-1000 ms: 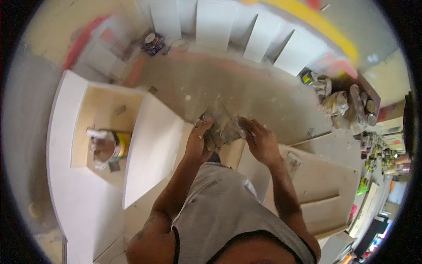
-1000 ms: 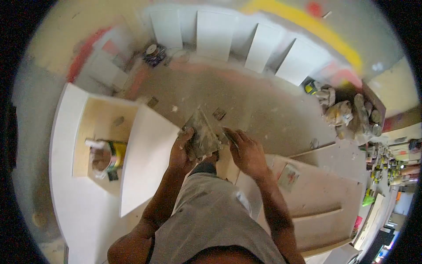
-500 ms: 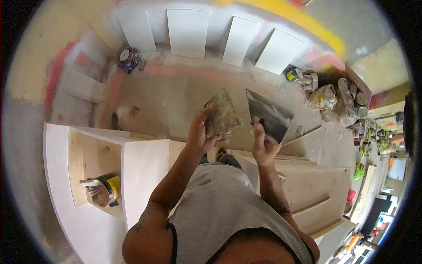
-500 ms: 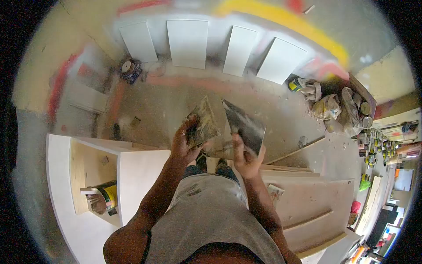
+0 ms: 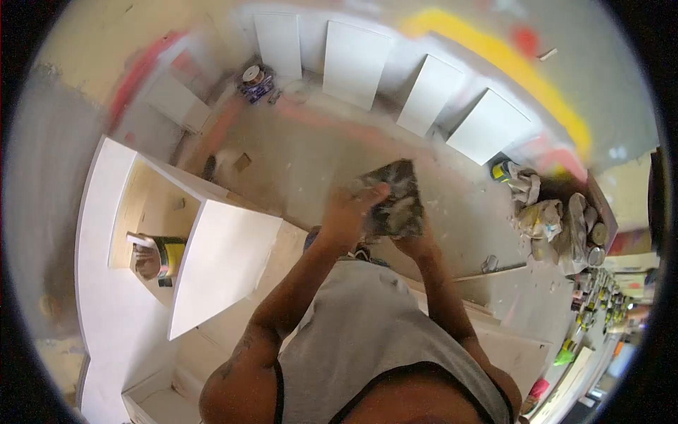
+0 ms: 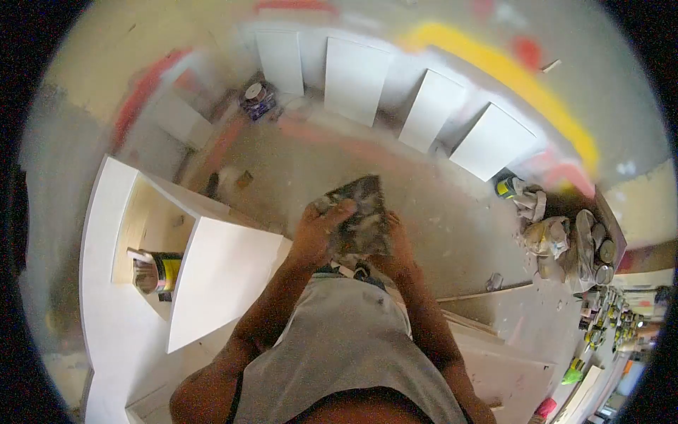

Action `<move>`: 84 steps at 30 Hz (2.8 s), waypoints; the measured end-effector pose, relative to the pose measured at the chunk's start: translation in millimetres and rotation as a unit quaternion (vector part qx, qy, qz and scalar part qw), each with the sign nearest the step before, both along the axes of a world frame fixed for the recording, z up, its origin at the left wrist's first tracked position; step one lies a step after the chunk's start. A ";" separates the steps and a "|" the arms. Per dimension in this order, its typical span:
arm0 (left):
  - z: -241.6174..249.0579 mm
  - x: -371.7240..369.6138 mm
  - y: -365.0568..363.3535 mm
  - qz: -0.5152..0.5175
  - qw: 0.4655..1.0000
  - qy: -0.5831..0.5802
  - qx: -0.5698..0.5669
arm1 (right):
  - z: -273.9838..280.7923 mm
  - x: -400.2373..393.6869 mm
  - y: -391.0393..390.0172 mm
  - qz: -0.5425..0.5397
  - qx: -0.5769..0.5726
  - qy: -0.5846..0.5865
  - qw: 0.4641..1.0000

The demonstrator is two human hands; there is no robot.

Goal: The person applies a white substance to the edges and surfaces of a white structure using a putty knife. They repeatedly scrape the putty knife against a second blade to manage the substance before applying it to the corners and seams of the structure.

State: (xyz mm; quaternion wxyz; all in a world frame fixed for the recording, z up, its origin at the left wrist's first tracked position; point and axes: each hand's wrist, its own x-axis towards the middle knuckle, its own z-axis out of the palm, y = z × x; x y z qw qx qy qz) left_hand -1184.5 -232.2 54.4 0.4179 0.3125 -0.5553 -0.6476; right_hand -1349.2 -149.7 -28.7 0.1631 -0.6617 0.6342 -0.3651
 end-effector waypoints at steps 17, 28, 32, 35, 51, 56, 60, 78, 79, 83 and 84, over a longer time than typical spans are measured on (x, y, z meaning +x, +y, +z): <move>37.7 -12.8 10.3 0.045 0.951 0.132 0.276 | 35.7 -17.7 2.6 -0.018 -0.163 0.009 0.986; 17.3 -1.9 11.1 0.035 0.978 -0.204 -0.017 | -18.0 -29.2 5.5 -0.126 0.018 -0.379 0.917; 19.1 -15.4 8.1 0.022 0.949 0.141 0.282 | 40.2 -21.8 19.7 -0.047 -0.233 -0.061 0.969; 29.3 -16.2 14.2 0.005 0.958 0.102 0.269 | -11.2 -14.4 18.1 -0.026 -0.317 -0.040 0.947; 19.3 3.9 5.6 0.092 0.924 0.229 0.293 | 84.0 -32.8 17.3 -0.020 -0.093 -0.742 0.664; -56.8 17.9 16.7 0.157 0.917 -0.276 -0.240 | 88.0 26.3 13.7 -0.153 -0.091 -0.636 0.751; -35.0 22.3 25.1 0.038 0.950 -0.301 -0.072 | 111.9 45.4 6.0 -0.111 -0.043 -0.707 0.697; -16.3 21.3 18.8 0.156 0.715 -0.344 -0.588 | 135.6 30.9 16.3 -0.027 -0.001 -0.613 0.789; -15.2 20.1 21.6 0.119 0.857 -0.243 -0.440 | 133.8 29.6 19.1 -0.033 0.028 -0.622 0.782; -1.4 19.8 21.7 0.022 0.980 -0.080 -0.180 | 129.0 27.8 18.2 -0.050 0.010 -0.603 0.796; 9.8 18.4 21.0 0.008 0.996 -0.023 -0.089 | 130.0 27.9 17.4 -0.052 0.010 -0.604 0.795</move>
